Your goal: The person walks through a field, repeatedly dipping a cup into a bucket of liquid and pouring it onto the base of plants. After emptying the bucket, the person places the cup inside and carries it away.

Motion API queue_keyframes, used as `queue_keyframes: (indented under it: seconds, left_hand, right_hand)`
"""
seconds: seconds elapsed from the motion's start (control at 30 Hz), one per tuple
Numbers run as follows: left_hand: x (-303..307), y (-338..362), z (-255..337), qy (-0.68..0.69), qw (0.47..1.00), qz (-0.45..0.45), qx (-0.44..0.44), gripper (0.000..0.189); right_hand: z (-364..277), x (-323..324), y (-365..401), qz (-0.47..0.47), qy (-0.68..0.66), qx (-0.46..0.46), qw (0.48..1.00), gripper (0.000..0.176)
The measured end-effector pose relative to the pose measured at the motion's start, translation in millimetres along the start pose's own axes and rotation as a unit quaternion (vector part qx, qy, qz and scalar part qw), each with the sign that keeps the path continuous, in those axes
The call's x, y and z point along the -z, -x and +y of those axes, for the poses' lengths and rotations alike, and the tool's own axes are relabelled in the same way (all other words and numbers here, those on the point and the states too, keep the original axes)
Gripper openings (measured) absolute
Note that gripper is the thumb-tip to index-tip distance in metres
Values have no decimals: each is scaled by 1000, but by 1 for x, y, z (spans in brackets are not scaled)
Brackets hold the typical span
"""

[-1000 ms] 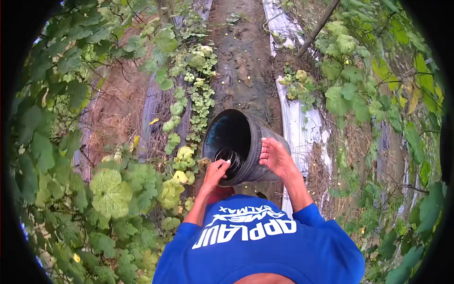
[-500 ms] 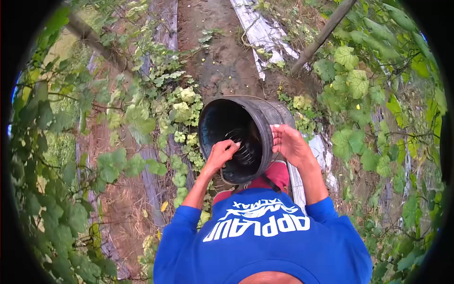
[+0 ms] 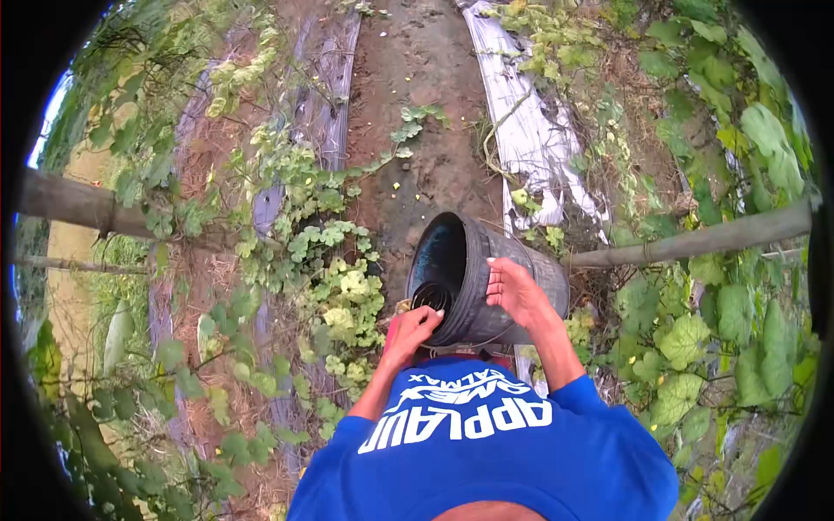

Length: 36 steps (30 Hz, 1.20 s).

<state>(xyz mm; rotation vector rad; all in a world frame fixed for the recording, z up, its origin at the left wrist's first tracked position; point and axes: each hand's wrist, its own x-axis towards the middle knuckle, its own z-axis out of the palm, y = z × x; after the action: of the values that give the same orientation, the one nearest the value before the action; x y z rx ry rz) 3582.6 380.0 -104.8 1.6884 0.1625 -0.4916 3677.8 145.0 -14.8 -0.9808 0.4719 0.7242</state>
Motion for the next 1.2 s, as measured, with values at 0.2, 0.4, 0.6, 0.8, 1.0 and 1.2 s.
queue_keyframes:
  seconds: [0.2, 0.4, 0.6, 0.8, 1.0, 1.2]
  left_hand:
    - [66, -210, 35, 41, 999, -14, 23, 37]
    - [154, -401, 177, -144, 989, -9, -37, 34]
    - [245, -570, 282, -147, 972, 58, -172, 24]
    - [302, -748, 259, -7, 997, 78, 28, 33]
    - [341, -860, 320, -6, 996, 79, 42, 34]
    - [413, -984, 380, -20, 998, 47, 46, 35]
  right_hand:
    - [-128, -3, -174, 63, 7, -1, 998, 35]
    - [-283, -51, -272, 77, -5, 11, 997, 27]
    - [-412, -96, -413, 46, -32, 104, 993, 25]
    - [-511, -111, -611, 14, -31, 99, 995, 26]
    - [-602, -134, -727, -12, -6, 30, 999, 26]
    - [-724, -188, -832, 26, 40, 27, 999, 32]
